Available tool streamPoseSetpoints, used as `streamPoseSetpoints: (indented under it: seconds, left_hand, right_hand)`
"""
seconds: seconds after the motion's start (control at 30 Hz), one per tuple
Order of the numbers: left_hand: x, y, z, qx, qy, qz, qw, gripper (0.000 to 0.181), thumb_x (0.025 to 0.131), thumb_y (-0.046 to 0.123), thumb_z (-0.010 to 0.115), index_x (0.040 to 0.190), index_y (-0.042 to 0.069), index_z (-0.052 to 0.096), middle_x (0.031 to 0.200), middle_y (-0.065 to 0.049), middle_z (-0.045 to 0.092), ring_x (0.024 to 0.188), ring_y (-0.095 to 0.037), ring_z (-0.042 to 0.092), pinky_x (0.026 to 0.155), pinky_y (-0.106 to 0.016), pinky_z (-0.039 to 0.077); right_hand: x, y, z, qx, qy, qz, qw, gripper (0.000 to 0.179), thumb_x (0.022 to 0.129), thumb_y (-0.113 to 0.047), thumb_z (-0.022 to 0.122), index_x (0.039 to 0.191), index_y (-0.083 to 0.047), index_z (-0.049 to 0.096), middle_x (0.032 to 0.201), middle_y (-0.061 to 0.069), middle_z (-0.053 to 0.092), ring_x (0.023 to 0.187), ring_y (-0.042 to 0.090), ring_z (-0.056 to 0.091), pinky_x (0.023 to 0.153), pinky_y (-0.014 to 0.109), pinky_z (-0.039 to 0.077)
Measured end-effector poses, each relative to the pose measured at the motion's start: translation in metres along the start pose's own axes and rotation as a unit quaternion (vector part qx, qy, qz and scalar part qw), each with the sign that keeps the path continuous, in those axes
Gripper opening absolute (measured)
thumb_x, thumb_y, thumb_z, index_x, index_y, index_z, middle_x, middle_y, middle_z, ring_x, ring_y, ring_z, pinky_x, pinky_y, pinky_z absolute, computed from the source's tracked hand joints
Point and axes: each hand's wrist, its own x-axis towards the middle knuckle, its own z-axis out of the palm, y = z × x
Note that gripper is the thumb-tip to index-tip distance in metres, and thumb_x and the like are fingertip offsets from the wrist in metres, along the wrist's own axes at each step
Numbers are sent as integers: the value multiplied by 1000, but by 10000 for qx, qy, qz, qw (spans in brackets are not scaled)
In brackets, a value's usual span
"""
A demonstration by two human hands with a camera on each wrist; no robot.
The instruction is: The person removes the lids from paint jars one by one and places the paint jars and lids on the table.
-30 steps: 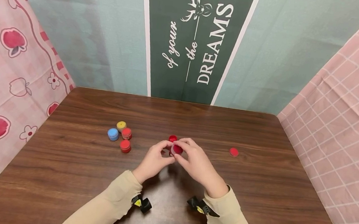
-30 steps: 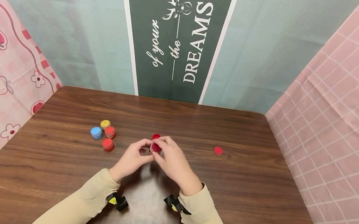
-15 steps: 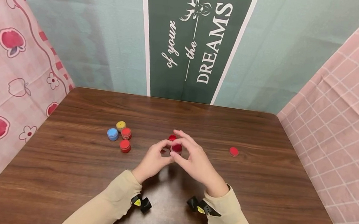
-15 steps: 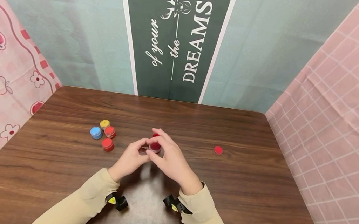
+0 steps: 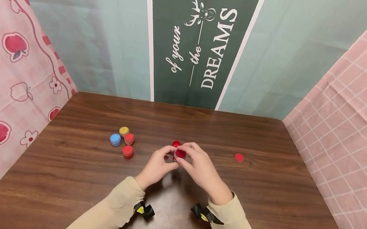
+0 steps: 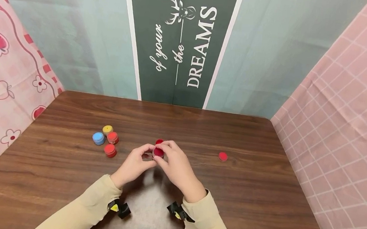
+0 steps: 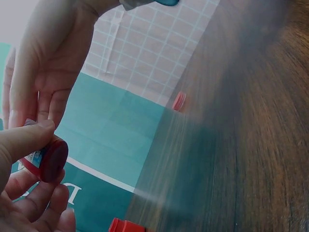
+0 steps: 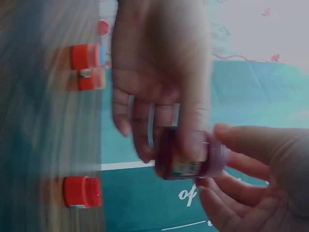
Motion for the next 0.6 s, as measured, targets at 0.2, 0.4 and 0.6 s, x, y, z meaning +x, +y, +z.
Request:
streamPoseSetpoints:
  seconds: [0.2, 0.4, 0.6]
  left_hand:
    - [-2, -1, -1, 79, -85, 35, 9999, 30, 78, 10, 74, 106, 9, 63, 101, 0, 62, 95, -17, 55, 85, -42, 46]
    - [-3, -2, -1, -28, -198, 205, 9996, 28, 80, 9, 72, 107, 6, 62, 102, -4, 63, 96, -20, 55, 85, -44, 47]
    - [-2, 0, 0, -46, -234, 292, 9993, 29, 81, 9, 71, 108, 4, 62, 101, -6, 63, 94, -20, 56, 82, -39, 48]
  right_hand:
    - [-2, 0, -4, 501, -449, -465, 9966, 25, 83, 0, 66, 107, -7, 63, 122, 9, 56, 111, 19, 55, 91, 36, 46]
    - [-3, 0, -1, 250, 73, -159, 9995, 29, 77, -18, 77, 97, -11, 57, 121, 6, 55, 109, 20, 54, 89, 38, 46]
    - [-3, 1, 4, -705, 353, 340, 9963, 46, 71, -35, 80, 102, -10, 58, 96, -1, 53, 77, 13, 48, 65, 28, 45]
